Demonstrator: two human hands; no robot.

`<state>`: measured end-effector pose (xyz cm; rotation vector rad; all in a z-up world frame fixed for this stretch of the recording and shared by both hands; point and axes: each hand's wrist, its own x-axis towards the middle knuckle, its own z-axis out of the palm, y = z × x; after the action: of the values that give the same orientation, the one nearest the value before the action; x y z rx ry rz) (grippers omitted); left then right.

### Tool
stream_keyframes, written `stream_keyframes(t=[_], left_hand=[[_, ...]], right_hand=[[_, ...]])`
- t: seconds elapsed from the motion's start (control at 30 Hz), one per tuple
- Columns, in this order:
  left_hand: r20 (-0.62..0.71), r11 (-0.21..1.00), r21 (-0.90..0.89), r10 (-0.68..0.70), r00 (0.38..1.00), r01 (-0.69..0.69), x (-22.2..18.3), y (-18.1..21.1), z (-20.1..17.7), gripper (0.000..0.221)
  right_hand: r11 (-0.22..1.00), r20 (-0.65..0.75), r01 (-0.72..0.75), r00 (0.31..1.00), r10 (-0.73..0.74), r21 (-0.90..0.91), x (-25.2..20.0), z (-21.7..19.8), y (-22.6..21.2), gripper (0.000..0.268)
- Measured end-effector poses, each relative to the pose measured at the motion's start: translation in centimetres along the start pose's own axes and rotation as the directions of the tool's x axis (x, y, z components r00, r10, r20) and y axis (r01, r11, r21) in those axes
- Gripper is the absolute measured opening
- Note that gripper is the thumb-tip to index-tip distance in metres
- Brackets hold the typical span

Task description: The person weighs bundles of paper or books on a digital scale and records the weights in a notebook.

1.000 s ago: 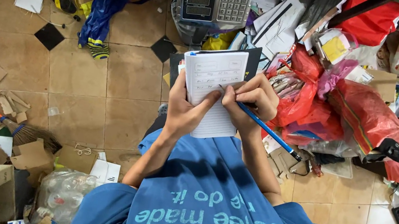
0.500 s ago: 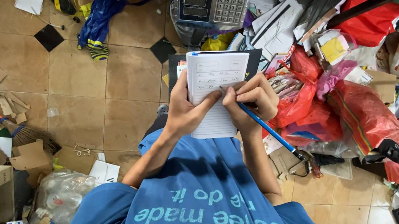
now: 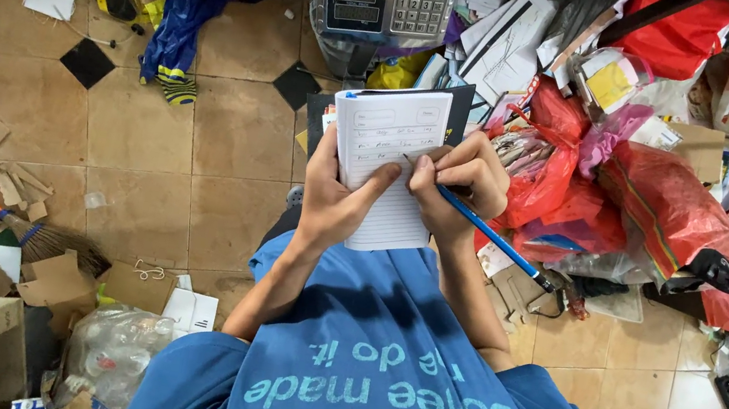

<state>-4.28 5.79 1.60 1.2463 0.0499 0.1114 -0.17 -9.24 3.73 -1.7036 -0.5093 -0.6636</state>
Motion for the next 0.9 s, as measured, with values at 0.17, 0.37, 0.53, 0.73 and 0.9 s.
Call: stream_keyframes(t=[0.17, 0.37, 0.53, 0.73, 0.9], left_hand=[[0.021, 1.000, -0.017, 0.019, 1.000, -0.019, 0.1, 0.5, 0.2, 0.047], [0.008, 1.000, -0.022, 0.006, 1.000, -0.005, 0.0, 0.2, 0.1, 0.045], [0.005, 0.999, -0.048, 0.005, 1.000, -0.005, -0.1, 0.1, 0.1, 0.046], [-0.006, 1.000, -0.006, 0.028, 1.000, -0.028, -0.1, 0.0, 0.4, 0.045], [-0.004, 0.999, 0.013, 0.033, 0.999, -0.033, 0.0, -0.5, 0.3, 0.045]], right_hand=[[1.000, -0.007, -0.002, 1.000, 0.002, -0.008, -0.1, 0.0, 0.1, 0.033], [1.000, 0.017, -0.027, 0.999, 0.027, -0.005, 0.0, 0.0, -0.1, 0.034], [0.999, 0.015, -0.033, 0.999, 0.032, 0.013, -0.3, 0.0, 0.2, 0.034], [0.998, -0.028, -0.037, 0.999, 0.038, 0.041, 0.1, 0.0, 0.1, 0.035], [0.999, -0.021, -0.042, 0.999, 0.042, 0.023, 0.0, -0.1, 0.3, 0.034]])
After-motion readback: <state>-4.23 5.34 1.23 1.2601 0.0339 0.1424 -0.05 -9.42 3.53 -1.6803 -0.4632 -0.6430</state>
